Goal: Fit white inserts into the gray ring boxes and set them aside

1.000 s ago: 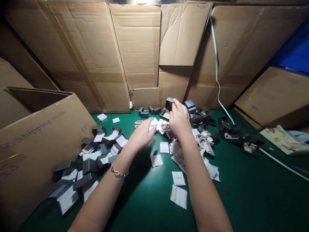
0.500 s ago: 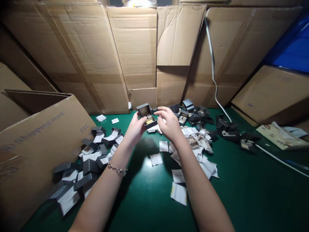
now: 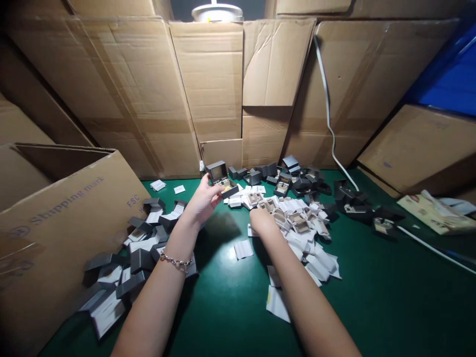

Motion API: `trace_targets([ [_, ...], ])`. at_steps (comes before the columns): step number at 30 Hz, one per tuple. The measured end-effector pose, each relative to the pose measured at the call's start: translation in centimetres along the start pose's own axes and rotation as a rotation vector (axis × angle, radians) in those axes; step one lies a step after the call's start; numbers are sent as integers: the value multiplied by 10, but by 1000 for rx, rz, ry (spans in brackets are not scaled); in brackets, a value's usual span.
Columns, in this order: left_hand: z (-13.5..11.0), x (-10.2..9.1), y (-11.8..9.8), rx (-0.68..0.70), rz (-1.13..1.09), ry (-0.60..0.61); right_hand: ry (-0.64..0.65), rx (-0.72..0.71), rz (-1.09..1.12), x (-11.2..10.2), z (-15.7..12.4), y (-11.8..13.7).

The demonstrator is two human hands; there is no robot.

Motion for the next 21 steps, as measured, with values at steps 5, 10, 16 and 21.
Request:
trace_targets([
  [5,-2,5,6,-38,2,115,-15,-9,-17,1,6,-4],
  [10,-1,1,10,-50,60,164,4,-23,-17,4,2,1],
  [16,-1,-6,17,-103,112,216,23,-56,-4,4,-1,6],
  [21,1,-9,23,-130,111,232,-117,-71,79,-25,-6,-12],
])
Point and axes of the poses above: each hand's wrist, its own z-axis towards the middle knuckle, its own x-axis out of the palm, y = z × x, the point moved 5 cm from there along z, towards the middle knuckle, and after that the axes turned 11 degrees about x, right-handed, at the moved point
